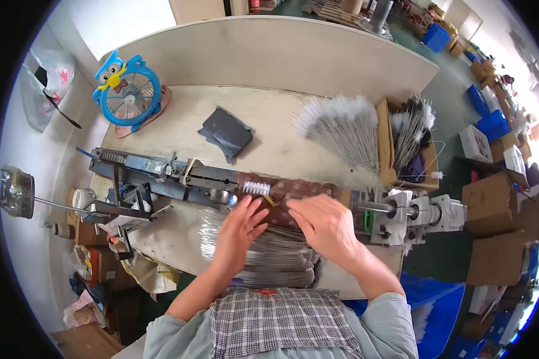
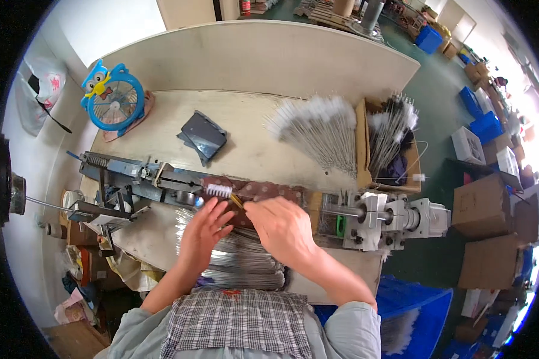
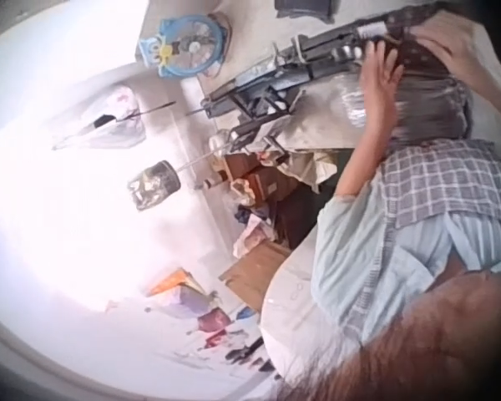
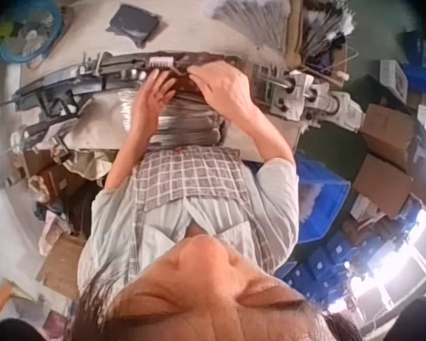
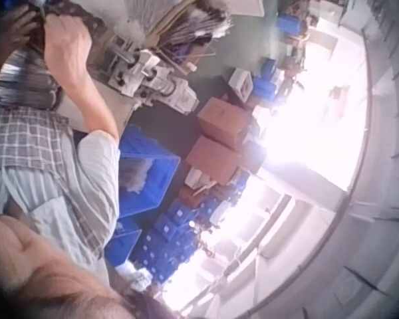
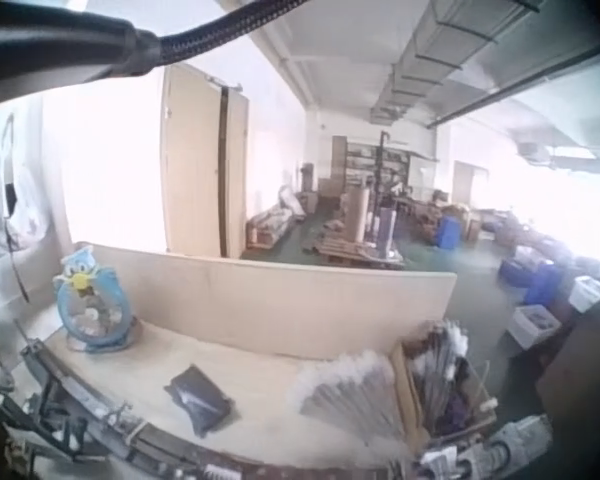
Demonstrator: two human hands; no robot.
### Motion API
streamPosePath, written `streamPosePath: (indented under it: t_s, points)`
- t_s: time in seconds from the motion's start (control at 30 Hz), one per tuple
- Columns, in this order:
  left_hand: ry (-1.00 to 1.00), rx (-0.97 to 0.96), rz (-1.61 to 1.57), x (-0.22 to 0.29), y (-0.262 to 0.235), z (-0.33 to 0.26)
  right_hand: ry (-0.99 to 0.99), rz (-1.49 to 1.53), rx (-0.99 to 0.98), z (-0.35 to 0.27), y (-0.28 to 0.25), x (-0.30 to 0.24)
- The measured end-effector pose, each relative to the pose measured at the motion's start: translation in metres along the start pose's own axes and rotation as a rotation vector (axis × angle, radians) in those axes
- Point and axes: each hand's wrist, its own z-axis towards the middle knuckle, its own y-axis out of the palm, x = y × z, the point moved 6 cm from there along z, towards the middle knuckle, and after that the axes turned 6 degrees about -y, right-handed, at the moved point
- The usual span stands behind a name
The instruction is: Assembling small white brush heads onto plastic components using an industrial assembly machine on a factory floor.
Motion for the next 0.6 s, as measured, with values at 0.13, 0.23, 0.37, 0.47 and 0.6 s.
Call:
streamPosePath:
  t_s: [0.13,0.23,0.37,0.47,0.6]
  points:
    - [0.129,0.293,0.09,0.013,-0.09,-0.003,0.051,0.016,-0.112,-0.045,0.009,0.021]
    - [0.178,0.408,-0.431,0.018,-0.209,-0.013,0.216,-0.007,-0.267,-0.075,0.016,0.036]
    - [0.534,0.811,-0.571,0.055,-0.358,-0.068,0.345,-0.019,-0.515,-0.088,0.033,0.039]
    - [0.531,1.121,-0.279,0.084,-0.41,-0.104,0.31,-0.048,-0.523,-0.084,0.032,0.038]
    - [0.498,1.131,-0.377,0.074,-0.435,-0.092,0.266,-0.095,-0.407,-0.074,0.021,0.033]
